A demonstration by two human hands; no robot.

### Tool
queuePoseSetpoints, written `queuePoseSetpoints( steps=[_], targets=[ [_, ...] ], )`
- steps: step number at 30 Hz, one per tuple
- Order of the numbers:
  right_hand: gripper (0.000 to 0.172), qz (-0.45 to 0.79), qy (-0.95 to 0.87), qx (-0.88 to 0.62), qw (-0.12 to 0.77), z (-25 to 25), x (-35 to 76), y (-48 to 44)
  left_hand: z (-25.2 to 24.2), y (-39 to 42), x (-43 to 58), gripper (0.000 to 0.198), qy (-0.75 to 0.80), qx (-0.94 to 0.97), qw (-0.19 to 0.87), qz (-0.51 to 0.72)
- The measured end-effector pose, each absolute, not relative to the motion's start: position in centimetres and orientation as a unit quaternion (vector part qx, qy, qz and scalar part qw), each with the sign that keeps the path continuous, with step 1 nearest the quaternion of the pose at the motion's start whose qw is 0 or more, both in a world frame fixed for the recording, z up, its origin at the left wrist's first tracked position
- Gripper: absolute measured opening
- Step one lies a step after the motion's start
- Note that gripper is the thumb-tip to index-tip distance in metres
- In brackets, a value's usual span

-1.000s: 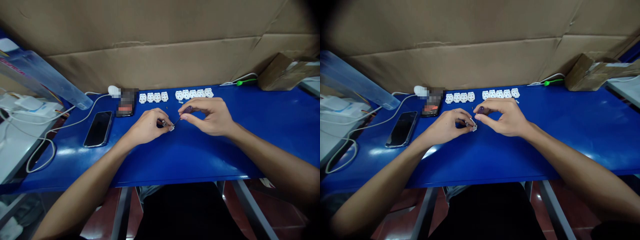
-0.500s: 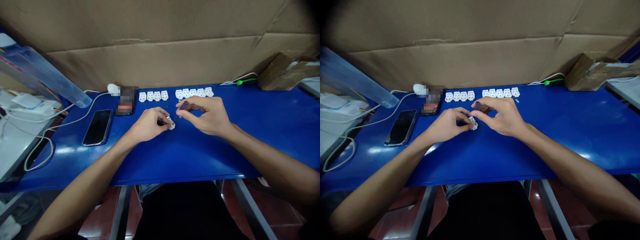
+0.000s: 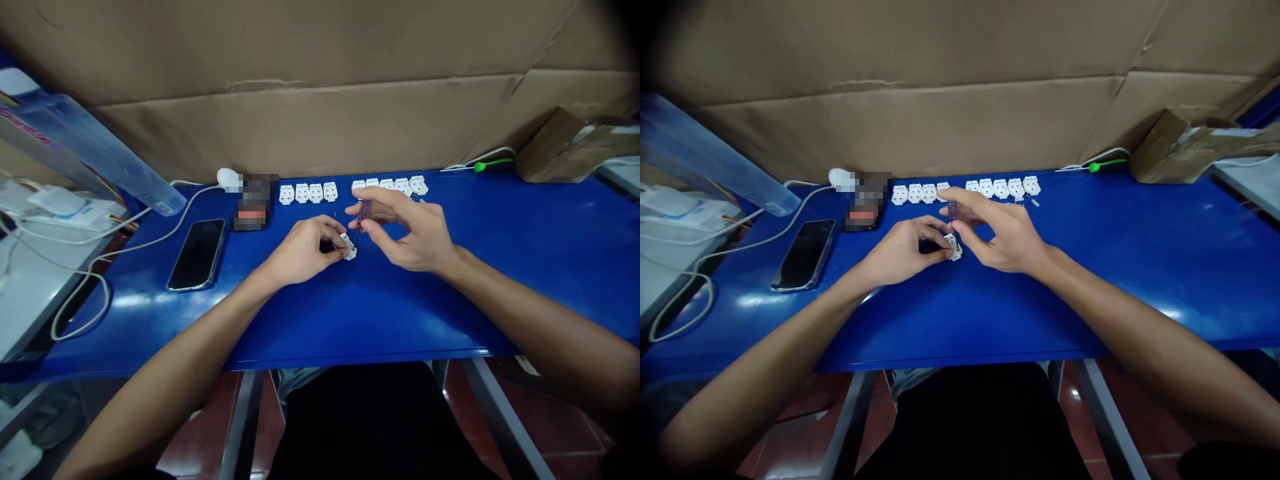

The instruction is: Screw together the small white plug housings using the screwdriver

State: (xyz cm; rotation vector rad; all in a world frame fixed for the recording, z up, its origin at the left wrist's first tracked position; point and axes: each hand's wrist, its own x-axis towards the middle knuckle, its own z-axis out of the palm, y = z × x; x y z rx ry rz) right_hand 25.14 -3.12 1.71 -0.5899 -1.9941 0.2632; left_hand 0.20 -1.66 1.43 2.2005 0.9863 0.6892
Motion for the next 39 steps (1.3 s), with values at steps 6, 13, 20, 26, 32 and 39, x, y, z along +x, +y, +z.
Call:
queuePoseSetpoints(
  steps=[6,13,20,26,32,39],
  targets=[
    [0.050,0.098,-0.776,-0.283,0.555,1.1,25.1,-2.5,1.3,-1.8,0.2,0.011,0.376,0.832,0.311,0.263],
    [0.050,0.072,-0.828,-0.251,0.496,1.3,25.0,-2.6,1.3,-1.7,0.3,0.012,0.370,0.837,0.304,0.265],
    [0.044,0.103,-0.810,-0.267,0.512,1.7,25.0,-2.7,0.6,-1.6,0.6,0.012,0.384,0.825,0.301,0.284],
    [0.046,0.042,-0.784,-0.284,0.551,1.1,24.8,-1.7,0.1,-1.5,0.8,0.010,0.385,0.822,0.286,0.307],
    [0.058,0.101,-0.805,-0.264,0.521,0.6,25.4,-1.5,0.3,-1.6,0.8,0.010,0.362,0.819,0.310,0.321],
    [0.047,0.119,-0.806,-0.273,0.512,1.5,25.2,-2.3,0.6,-1.4,0.3,0.006,0.343,0.805,0.365,0.319]
  ],
)
